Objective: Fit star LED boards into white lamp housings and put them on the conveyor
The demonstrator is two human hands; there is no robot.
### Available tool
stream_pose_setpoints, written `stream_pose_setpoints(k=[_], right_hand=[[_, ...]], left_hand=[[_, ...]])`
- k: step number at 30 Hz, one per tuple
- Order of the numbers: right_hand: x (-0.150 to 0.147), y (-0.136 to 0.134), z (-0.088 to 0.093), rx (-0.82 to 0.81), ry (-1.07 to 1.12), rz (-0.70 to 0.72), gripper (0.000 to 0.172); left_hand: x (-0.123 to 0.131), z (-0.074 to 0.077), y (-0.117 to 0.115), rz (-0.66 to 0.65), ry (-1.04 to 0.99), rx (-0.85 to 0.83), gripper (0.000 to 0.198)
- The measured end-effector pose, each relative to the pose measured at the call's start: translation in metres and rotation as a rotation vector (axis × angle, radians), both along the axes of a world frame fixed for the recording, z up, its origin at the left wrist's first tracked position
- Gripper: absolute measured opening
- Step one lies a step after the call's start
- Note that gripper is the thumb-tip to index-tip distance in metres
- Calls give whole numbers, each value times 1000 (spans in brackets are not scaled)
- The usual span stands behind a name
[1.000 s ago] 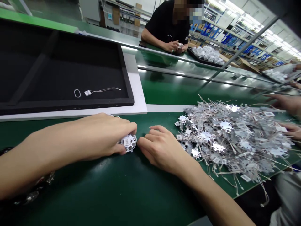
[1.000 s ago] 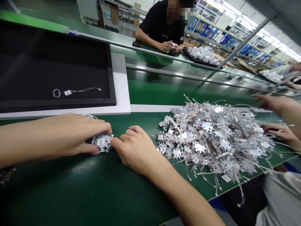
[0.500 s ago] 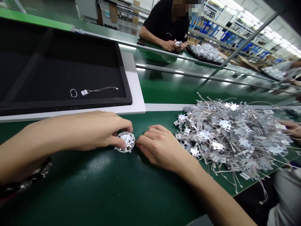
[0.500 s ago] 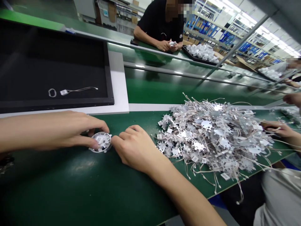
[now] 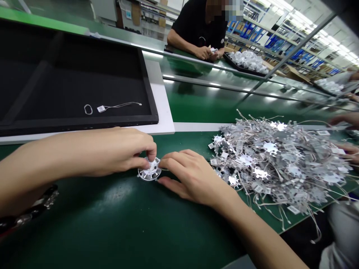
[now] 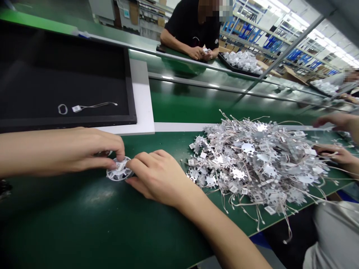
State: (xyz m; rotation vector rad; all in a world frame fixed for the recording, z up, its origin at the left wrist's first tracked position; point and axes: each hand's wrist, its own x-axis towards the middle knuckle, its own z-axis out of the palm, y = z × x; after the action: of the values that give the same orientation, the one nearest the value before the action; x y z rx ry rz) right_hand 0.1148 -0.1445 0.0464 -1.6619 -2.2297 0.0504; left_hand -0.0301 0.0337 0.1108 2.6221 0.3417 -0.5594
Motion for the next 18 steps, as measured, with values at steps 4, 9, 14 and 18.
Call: stream_pose_setpoints(k=[4,9,14,18], right_hand=[[0,1,-3,51,2,1,21],[1,2,-2,55,25,2,18],[1,2,2,-2,70,-1,15],[2,3,0,-29,94,-1,15]], left_hand=[[-1,-5,3,2,-23,-17,17],[-4,-14,10,-3,-17,-33,16],[-4,-15,10,8,-11,-22,17],[-2,-7,4,-8,-15,-20,18]])
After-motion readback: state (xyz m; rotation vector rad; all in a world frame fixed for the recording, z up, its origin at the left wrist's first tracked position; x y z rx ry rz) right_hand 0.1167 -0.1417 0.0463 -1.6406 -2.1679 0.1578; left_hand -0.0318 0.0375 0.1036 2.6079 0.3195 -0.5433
